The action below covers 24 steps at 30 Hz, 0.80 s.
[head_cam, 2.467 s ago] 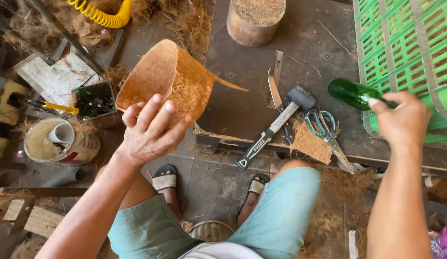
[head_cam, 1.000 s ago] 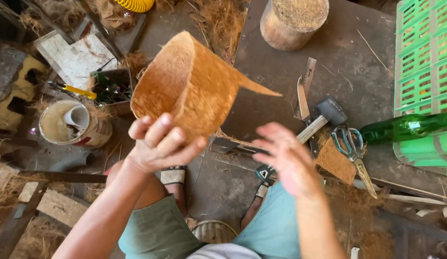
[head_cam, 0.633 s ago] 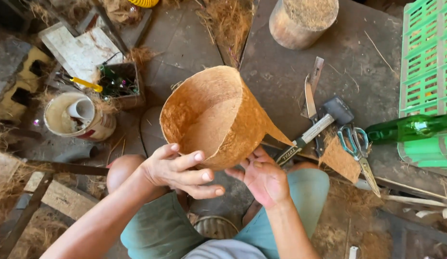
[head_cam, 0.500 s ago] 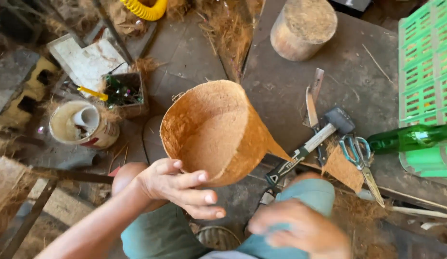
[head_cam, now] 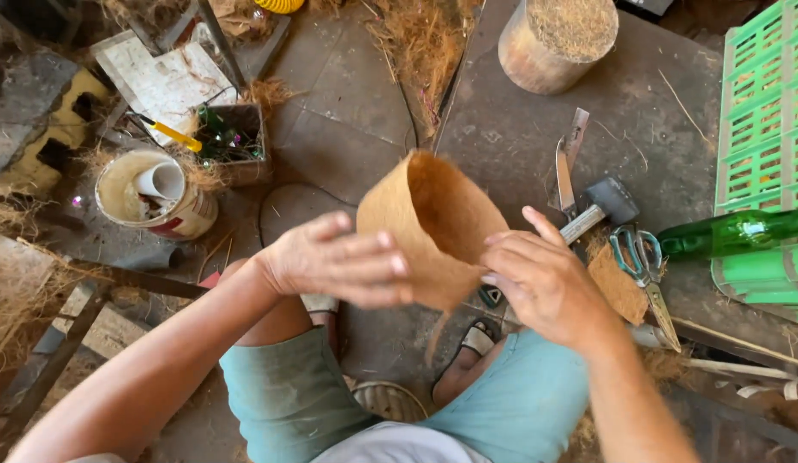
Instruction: Smoothing and shaping a coconut fiber bowl using a glass bottle, a mallet, and a small hand tool.
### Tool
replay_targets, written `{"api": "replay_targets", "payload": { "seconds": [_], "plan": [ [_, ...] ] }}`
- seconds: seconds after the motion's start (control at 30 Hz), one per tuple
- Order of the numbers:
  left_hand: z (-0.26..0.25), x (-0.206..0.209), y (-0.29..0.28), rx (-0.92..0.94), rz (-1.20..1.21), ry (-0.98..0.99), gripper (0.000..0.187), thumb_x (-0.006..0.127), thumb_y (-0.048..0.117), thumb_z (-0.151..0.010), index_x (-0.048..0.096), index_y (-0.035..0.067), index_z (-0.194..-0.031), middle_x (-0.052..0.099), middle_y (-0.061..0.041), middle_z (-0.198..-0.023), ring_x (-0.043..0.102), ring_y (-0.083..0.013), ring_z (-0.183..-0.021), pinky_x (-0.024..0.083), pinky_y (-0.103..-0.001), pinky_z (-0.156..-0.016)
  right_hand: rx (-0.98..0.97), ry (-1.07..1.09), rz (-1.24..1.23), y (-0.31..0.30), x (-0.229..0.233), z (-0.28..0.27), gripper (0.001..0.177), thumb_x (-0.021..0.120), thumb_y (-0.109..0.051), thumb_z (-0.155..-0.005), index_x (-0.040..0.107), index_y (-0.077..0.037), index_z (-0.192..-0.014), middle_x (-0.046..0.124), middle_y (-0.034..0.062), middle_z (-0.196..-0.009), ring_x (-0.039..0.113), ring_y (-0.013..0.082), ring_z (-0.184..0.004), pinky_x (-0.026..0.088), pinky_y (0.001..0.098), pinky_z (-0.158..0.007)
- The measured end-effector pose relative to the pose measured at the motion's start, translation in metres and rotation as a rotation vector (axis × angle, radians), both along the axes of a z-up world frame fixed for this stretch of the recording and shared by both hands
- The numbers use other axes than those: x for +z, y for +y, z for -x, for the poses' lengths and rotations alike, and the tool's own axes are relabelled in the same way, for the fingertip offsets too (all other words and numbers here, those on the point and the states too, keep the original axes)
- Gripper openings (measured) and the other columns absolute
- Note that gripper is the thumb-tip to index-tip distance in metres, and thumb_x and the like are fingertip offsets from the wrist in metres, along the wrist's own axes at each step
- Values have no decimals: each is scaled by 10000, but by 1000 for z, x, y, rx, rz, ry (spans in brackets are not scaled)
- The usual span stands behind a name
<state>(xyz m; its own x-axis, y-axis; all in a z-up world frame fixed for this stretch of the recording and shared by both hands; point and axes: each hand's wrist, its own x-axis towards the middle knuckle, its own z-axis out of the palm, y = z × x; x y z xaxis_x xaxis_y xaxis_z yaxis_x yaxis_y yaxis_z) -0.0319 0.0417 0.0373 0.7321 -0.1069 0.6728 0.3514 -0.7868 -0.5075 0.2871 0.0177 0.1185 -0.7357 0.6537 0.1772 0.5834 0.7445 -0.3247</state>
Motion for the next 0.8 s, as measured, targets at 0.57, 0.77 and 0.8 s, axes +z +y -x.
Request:
{"api": "replay_targets", "payload": {
  "seconds": [0.57,0.77,0.8],
  "plan": [
    [-109,-71,-40,413,1492,-1027,1243,898,79,-625,79,-48,-1552,147,-382,-1546,246,-566,-1412,296,-643,-1137,-329,134,-443,3,-92,78,284,570,-87,-924,657,-98,-1193,605,61,-925,640,259,-819,511,377,-716],
    [-109,-119,-15,304,1540,-1053,971,745,98,-760,196,15,-1558,334,-293,-1533,369,-445,-1409,341,-517,-1154,-187,206,-278,-13,-90,102,372,545,-73,-909,628,-112,-1270,664,57,-1044,686,236,-939,538,344,-807],
    [-104,-101,-13,303,1550,-1046,971,745,98,-760,196,15,-1558,334,-293,-1533,369,-445,-1409,341,-517,-1154,-196,206,-272,-9,-81,98,372,545,-73,-909,628,-112,-1270,664,57,-1044,686,236,-939,538,344,-807]
  ]
}}
